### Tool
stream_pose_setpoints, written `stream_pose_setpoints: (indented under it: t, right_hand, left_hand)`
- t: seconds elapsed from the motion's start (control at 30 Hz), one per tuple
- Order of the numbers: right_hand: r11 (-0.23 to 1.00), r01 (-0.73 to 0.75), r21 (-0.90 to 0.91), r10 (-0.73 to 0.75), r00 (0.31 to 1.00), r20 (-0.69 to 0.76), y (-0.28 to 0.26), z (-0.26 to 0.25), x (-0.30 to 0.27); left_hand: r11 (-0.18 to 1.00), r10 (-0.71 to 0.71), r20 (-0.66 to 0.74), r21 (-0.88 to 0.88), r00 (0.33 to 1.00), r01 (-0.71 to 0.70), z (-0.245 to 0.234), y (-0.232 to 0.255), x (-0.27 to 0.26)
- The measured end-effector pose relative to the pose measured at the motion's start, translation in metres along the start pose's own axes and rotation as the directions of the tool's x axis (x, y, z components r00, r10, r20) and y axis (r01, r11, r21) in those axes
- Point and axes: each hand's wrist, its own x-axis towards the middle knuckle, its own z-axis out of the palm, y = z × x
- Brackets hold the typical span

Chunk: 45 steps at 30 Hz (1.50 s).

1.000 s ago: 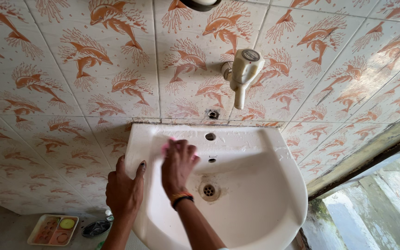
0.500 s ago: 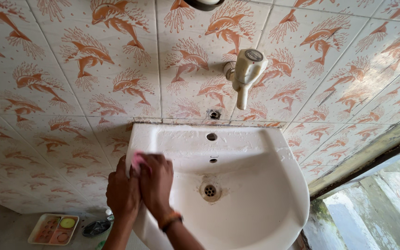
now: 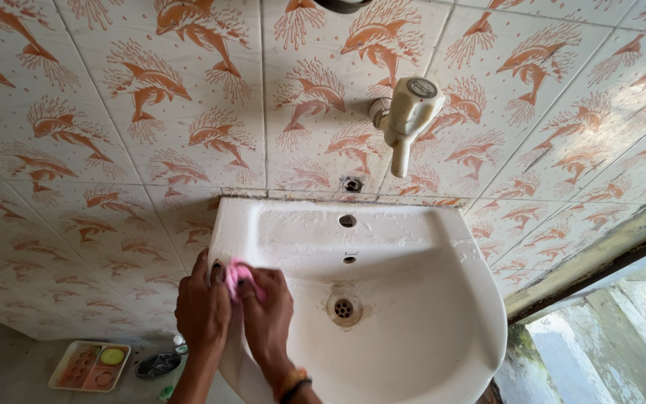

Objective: The person scrubs a white ceramic sink using a pink cloth. They wipe the basin, the drain area, and the rim of the sink repeatedly.

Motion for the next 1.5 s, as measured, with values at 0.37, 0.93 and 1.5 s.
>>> stream_pose_setpoints:
  t: [0.37,0.93,1.5]
  right_hand:
    - [0.993,0.102,-0.053,-0.102,0.995,-0.003,0.002,-0.017,-0.016]
    - [0.952,-0.307,-0.009,0.307,0.951,0.018,0.005,-0.018,-0.018]
    - [0.987,0.045,-0.154,-0.049,0.998,-0.025,0.006,-0.013,0.001]
  left_hand:
    - [0.999,0.04,-0.053,0.002,0.998,-0.039,-0.003,0.006,-0.007]
    - [0.999,0.046,-0.07,-0.026,0.997,-0.048,-0.001,0.005,-0.008]
    - [0.997,0.077,-0.096,0.009,0.992,-0.077,0.002,0.0,-0.004]
